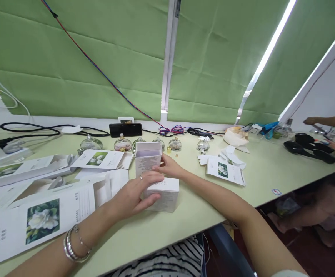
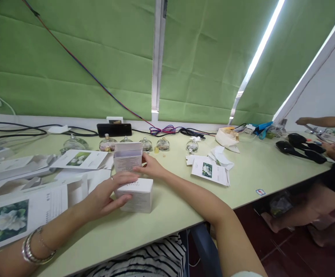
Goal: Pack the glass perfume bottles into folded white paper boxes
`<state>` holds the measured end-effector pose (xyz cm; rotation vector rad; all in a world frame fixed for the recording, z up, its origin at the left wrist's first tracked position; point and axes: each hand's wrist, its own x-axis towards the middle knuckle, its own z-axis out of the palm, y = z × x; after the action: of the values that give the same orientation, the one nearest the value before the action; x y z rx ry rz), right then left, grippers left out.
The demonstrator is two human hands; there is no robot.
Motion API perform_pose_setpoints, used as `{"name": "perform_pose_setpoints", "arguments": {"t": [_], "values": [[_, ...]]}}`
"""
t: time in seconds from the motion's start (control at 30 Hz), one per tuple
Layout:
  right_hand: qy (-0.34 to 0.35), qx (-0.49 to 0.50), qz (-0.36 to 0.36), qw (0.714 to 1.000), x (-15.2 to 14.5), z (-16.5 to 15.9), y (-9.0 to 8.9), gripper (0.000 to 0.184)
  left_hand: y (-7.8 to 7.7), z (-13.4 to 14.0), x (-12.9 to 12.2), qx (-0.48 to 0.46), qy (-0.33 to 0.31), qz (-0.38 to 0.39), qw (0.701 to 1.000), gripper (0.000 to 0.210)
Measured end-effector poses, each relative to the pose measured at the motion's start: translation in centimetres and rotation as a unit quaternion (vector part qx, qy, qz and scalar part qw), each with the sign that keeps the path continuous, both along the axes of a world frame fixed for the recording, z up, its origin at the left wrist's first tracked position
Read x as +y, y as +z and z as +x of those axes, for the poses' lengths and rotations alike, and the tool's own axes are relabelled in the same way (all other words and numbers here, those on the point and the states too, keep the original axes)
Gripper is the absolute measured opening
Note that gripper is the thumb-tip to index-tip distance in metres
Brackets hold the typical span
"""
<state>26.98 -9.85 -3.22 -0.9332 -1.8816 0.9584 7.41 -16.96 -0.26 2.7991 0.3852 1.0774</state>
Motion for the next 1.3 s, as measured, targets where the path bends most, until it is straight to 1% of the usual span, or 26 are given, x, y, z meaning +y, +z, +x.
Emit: {"name": "perform_pose_setpoints", "arguments": {"t": [0.1, 0.17, 0.23, 0.3, 0.43, 0.5, 0.53, 0.6, 0.67, 0.73, 0.77, 0.8, 0.83, 0.87, 0.9, 0.93, 0.97, 1.0, 1.07, 1.13, 1.23, 1.3], "values": [[-0.084, -0.019, 0.016, 0.996, -0.9, 1.3, -0.3, 0.053, 0.0, 0.0, -0.1, 0.002, 0.0, -0.011, 1.0, 0.033], [-0.116, -0.027, 0.015, 0.993, -1.7, 2.6, -0.1, 0.052, 0.1, 0.0, -0.1, 0.005, 0.005, -0.024, 1.0, 0.034], [-0.129, -0.027, 0.008, 0.991, -2.3, 3.6, 0.0, 0.05, 0.1, 0.0, -0.2, 0.012, 0.012, -0.04, 0.999, 0.036], [-0.132, -0.023, 0.006, 0.991, -2.6, 3.8, -0.1, 0.05, 0.0, -0.1, -0.2, 0.021, 0.019, -0.058, 0.998, 0.04], [-0.16, -0.03, 0.016, 0.986, -2.4, 2.4, -0.9, 0.048, -0.6, -0.1, 0.1, 0.028, 0.03, -0.09, 0.995, 0.045], [-0.171, -0.029, 0.011, 0.985, -2.2, 1.5, -1.1, 0.045, -0.8, -0.1, 0.4, 0.019, 0.023, -0.084, 0.996, 0.042], [-0.165, -0.025, 0.005, 0.986, -2.0, 1.2, -1.1, 0.044, -0.9, -0.1, 0.5, 0.015, 0.017, -0.078, 0.997, 0.041], [-0.153, -0.015, -0.009, 0.988, -2.0, 1.1, -0.4, 0.042, -0.9, -0.2, 0.6, 0.008, -0.003, -0.064, 0.998, 0.038], [-0.171, 0.008, -0.007, 0.985, -2.6, 1.8, 1.0, 0.039, -0.7, -0.2, 0.6, -0.015, -0.011, -0.055, 0.998, 0.038], [-0.194, 0.045, 0.019, 0.98, -4.3, 2.7, 2.8, 0.041, -0.5, -0.3, 0.7, -0.081, 0.023, -0.051, 0.995, 0.043], [-0.179, 0.061, 0.036, 0.981, -5.6, 3.0, 3.7, 0.045, -0.4, -0.2, 0.7, -0.124, 0.057, -0.052, 0.989, 0.044], [-0.135, 0.052, 0.05, 0.988, -7.1, 3.2, 4.5, 0.048, -0.3, -0.1, 0.8, -0.163, 0.096, -0.057, 0.98, 0.042], [-0.089, 0.013, 0.057, 0.994, -8.6, 3.1, 5.0, 0.054, -0.2, 0.0, 0.9, -0.197, 0.134, -0.067, 0.969, 0.039], [-0.056, -0.042, 0.056, 0.996, -10.2, 2.8, 5.3, 0.065, -0.3, 0.2, 1.1, -0.22, 0.165, -0.082, 0.958, 0.038], [-0.042, -0.097, 0.055, 0.993, -11.6, 2.5, 5.4, 0.073, -0.3, 0.3, 1.3, -0.234, 0.19, -0.104, 0.948, 0.041], [-0.041, -0.131, 0.059, 0.989, -12.8, 2.1, 5.4, 0.068, -0.4, 0.5, 1.5, -0.241, 0.208, -0.13, 0.939, 0.047], [-0.052, -0.152, 0.062, 0.985, -13.6, 1.8, 5.3, 0.059, -0.6, 0.6, 1.8, -0.242, 0.219, -0.157, 0.932, 0.053], [-0.072, -0.163, 0.066, 0.982, -14.2, 1.7, 5.2, 0.049, -0.8, 0.7, 2.0, -0.237, 0.225, -0.18, 0.928, 0.057], [-0.139, -0.167, 0.078, 0.973, -14.3, 2.2, 5.7, 0.033, -1.1, 0.8, 2.3, -0.217, 0.235, -0.21, 0.924, 0.061], [-0.236, -0.171, 0.101, 0.951, -13.2, 3.8, 7.0, 0.029, -1.2, 0.9, 2.3, -0.195, 0.243, -0.219, 0.925, 0.062], [-0.388, -0.195, 0.146, 0.889, -9.4, 6.8, 9.5, 0.031, -1.1, 1.0, 1.9, -0.17, 0.247, -0.216, 0.929, 0.063], [-0.455, -0.237, 0.161, 0.843, -5.9, 8.5, 10.5, 0.032, -1.1, 1.0, 1.6, -0.152, 0.244, -0.218, 0.933, 0.064]]}}
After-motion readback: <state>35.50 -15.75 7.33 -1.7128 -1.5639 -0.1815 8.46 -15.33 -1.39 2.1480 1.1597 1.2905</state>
